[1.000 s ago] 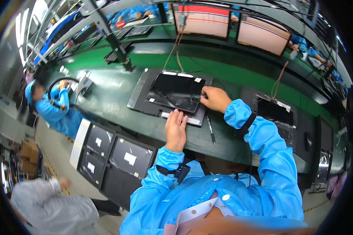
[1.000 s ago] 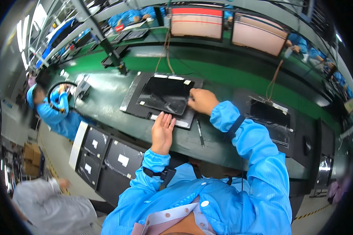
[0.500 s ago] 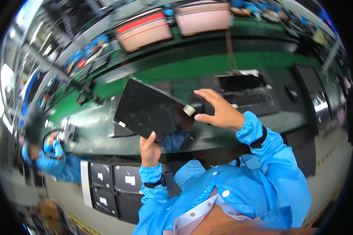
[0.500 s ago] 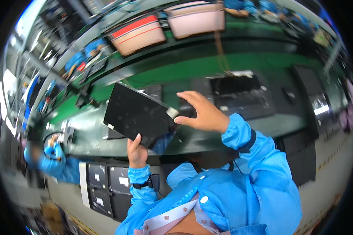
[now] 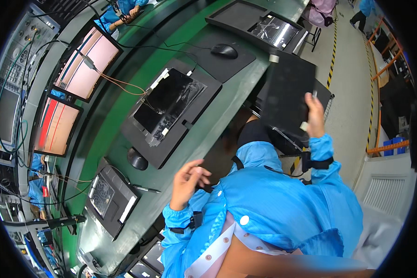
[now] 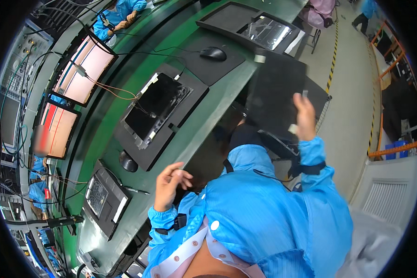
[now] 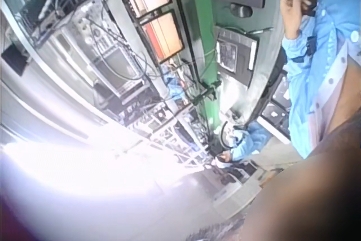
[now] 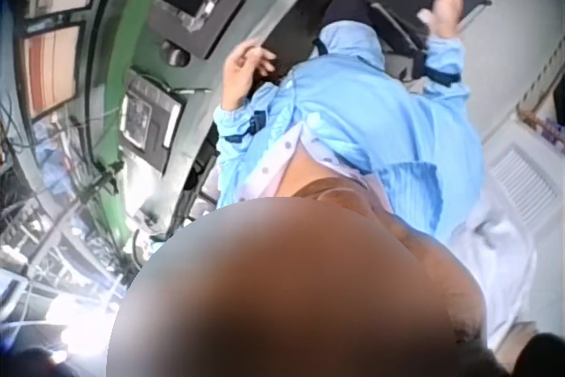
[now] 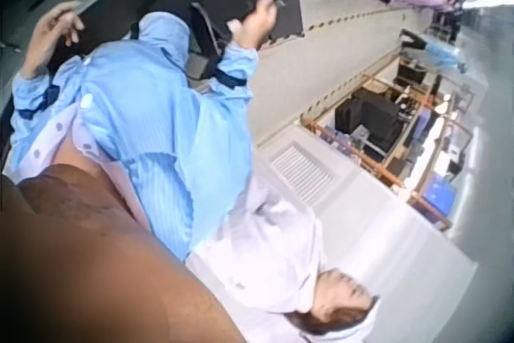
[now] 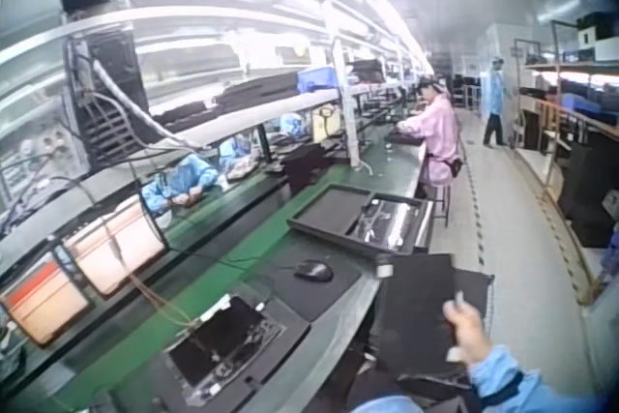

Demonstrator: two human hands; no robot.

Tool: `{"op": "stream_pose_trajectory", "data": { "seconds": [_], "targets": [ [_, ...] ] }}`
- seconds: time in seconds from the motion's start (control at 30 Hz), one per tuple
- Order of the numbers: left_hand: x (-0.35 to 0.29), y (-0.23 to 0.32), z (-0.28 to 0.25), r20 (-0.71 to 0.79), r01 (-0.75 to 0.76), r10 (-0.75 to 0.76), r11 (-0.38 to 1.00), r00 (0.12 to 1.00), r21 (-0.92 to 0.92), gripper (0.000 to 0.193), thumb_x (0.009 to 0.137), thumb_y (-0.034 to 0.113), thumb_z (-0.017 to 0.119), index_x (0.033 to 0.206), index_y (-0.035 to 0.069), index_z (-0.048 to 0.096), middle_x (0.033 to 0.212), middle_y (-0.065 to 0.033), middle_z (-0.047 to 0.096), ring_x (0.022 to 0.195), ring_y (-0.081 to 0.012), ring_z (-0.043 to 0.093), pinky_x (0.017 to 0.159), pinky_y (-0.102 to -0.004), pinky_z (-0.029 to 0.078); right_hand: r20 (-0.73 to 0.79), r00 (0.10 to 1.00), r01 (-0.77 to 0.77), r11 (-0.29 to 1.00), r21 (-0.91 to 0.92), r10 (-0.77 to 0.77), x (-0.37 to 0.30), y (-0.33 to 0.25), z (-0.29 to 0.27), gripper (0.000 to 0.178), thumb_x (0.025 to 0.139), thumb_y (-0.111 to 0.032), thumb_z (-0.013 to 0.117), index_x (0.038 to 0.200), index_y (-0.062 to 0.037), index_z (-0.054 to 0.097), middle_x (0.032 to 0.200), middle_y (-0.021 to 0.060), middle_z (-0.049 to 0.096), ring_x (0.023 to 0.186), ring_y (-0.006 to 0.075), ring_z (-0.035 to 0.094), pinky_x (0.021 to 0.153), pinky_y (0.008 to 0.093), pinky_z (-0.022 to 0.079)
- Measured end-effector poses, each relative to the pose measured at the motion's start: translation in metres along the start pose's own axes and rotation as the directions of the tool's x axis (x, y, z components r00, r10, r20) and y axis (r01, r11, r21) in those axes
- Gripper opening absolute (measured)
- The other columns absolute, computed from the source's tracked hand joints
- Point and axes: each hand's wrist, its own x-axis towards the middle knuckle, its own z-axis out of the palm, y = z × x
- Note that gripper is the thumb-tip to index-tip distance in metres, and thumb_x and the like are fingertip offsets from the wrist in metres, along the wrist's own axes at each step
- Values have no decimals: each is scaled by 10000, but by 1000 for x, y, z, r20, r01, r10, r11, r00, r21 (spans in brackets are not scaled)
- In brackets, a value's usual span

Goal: Checking, cleaning, and placing tablet-like electronic components into trays on an assembly line.

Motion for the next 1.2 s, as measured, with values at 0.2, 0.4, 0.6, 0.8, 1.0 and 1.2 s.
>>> {"op": "stream_pose_trajectory", "data": {
  "seconds": [0.2,0.4,0.6,0.8,1.0,1.2],
  "targets": [
    [-2,-36,-28,-511,-90,430,822,744,562,160,955,95,667,1078,-3,694,798,-36,673,668,-79,581,586,-228,451,-327,943,-108,989,-103,69,66,76,-166,383,1016,-263,607,1268,26,597,1167,97,676,1019,202,642,897,344,508],
    [-1,-53,-25,-478,-97,529,734,701,672,87,923,81,699,940,-2,718,707,-31,638,610,-70,541,556,-235,427,-246,921,-335,936,-110,301,87,136,-188,377,996,-337,632,1185,-10,615,1002,57,641,903,188,651,765,371,533],
    [-2,-56,-30,-547,-67,514,766,661,639,126,949,112,681,932,-11,705,678,19,578,610,-41,485,538,-219,371,127,888,186,92,-978,-443,141,82,-131,452,966,-438,649,1058,5,659,875,69,674,737,193,661,600,349,537],
    [4,-54,-28,-511,-88,560,725,652,683,118,943,108,684,919,-6,704,651,-5,582,569,-57,493,516,-228,385,36,997,-41,907,-419,62,231,-38,40,581,896,-470,696,1241,-20,569,966,105,650,673,135,589,536,273,464],
    [-2,-52,-21,-561,-39,570,722,600,691,108,938,108,687,919,3,708,679,-8,603,578,-65,485,525,-235,379,-43,805,-576,763,-292,592,347,-22,70,535,898,-503,616,1189,-55,600,853,76,678,573,151,600,479,250,464],
    [0,-59,-22,-534,-58,596,698,600,714,80,901,99,711,931,25,713,747,-105,686,614,-186,652,566,-309,507,194,954,-227,973,-39,231,346,4,44,366,869,-404,706,1059,-94,661,929,105,716,684,211,682,495,280,503]
  ]
}}
